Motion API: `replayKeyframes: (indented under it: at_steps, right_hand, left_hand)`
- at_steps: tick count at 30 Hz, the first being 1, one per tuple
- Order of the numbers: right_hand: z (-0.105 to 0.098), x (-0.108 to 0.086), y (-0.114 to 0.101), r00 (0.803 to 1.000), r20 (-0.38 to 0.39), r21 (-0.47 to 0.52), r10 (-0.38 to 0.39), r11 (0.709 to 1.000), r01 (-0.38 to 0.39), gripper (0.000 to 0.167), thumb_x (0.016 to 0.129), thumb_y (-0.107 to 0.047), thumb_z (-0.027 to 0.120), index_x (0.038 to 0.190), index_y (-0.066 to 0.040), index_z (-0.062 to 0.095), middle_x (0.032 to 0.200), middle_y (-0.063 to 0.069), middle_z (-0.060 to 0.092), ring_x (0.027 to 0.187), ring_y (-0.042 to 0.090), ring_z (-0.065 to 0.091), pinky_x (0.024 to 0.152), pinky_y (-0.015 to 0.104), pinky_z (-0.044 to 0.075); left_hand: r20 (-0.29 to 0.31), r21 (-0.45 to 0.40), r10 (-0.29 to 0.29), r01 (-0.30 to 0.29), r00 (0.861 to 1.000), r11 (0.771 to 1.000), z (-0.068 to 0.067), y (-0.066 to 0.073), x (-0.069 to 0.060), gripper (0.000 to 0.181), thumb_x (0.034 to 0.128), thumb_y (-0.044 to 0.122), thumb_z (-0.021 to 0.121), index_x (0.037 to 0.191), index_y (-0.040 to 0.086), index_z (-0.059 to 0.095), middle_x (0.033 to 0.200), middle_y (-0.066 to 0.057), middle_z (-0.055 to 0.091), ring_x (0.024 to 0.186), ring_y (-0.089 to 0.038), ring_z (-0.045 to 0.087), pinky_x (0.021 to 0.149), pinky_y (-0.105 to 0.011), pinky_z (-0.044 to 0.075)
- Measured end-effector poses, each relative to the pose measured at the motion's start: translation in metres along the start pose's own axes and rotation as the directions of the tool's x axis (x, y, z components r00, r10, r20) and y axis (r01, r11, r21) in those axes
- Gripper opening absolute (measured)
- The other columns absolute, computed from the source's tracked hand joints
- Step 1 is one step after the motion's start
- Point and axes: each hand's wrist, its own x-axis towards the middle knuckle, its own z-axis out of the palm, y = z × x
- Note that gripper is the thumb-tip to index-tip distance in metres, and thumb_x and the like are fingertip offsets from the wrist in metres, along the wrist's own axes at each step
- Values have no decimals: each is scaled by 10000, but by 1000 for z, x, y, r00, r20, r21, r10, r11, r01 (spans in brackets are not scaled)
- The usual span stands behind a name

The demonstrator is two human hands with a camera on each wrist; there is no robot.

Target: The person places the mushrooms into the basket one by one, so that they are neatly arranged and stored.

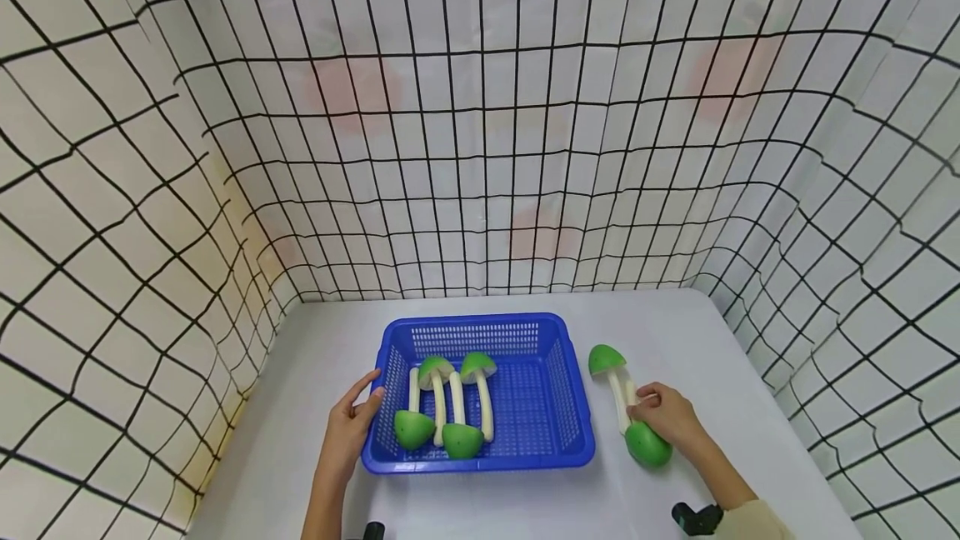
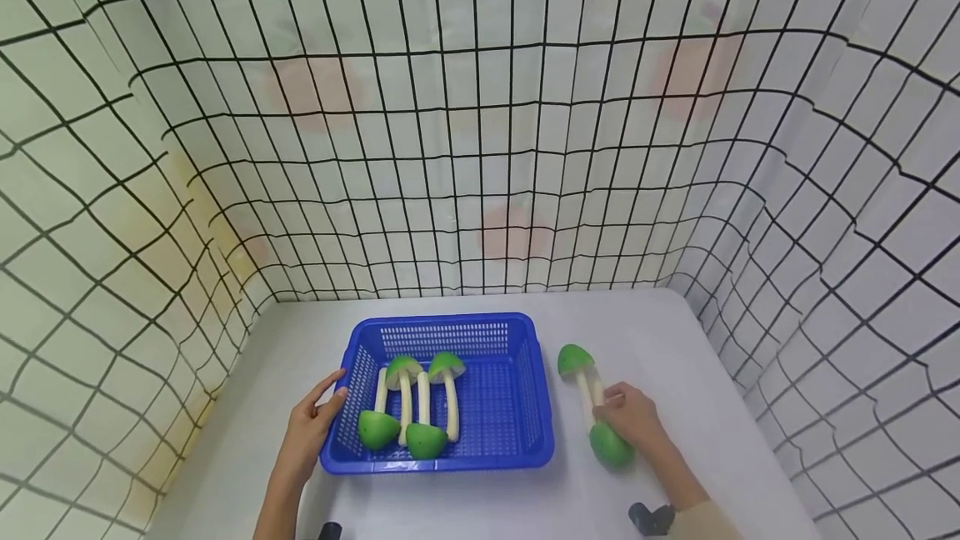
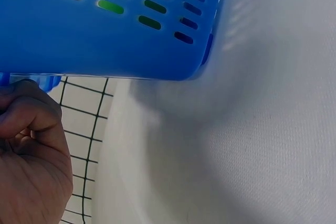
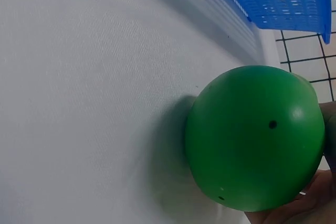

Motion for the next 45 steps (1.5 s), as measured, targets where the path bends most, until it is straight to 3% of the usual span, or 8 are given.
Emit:
replayKeyframes:
  at_steps: [5,14,21,38,45]
  right_hand:
    - [-3,1,0,1000,28,-9,-9,1000,9,481,896,-233,752,1226,84,607,987,136,722,898,246,678,736,373,531]
    - [-4,-6,4,1000,-7,34,5,999,-4,478,901,-230,751,1257,55,609,1002,128,714,904,238,669,719,332,517]
    - [-10,-11,-4,999,-34,55,-17,998,19,482,927,-273,746,1283,18,602,1082,166,707,984,289,671,751,343,527]
    - [-19,-12,-17,995,-94,89,-30,995,39,483,944,-287,729,1326,-20,602,1091,121,727,910,152,676,720,285,510]
    - [-22,-10,-30,993,-112,118,-39,992,52,468,944,-280,732,1329,-47,603,1097,112,725,877,121,682,735,269,519]
  left_hand:
    - [-6,7,-12,12,1000,1000,-1,-2,-1,576,975,533,650,1490,299,542,995,-178,751,758,-212,683,639,-262,556]
    - [16,-3,-14,14,1000,1000,0,-2,1,584,963,545,660,1483,304,550,935,-159,728,741,-204,657,619,-259,537]
    - [2,24,-17,17,1000,1000,-3,-1,-2,623,954,573,653,1495,287,536,955,-155,746,734,-205,665,622,-267,546]
    - [14,13,-23,22,1000,1000,-3,-1,-1,602,962,556,655,1492,296,539,885,-137,720,697,-201,637,580,-271,514]
    - [8,13,-17,17,1000,1000,-1,-1,1,607,959,570,651,1494,306,536,973,-155,750,737,-218,678,617,-274,553]
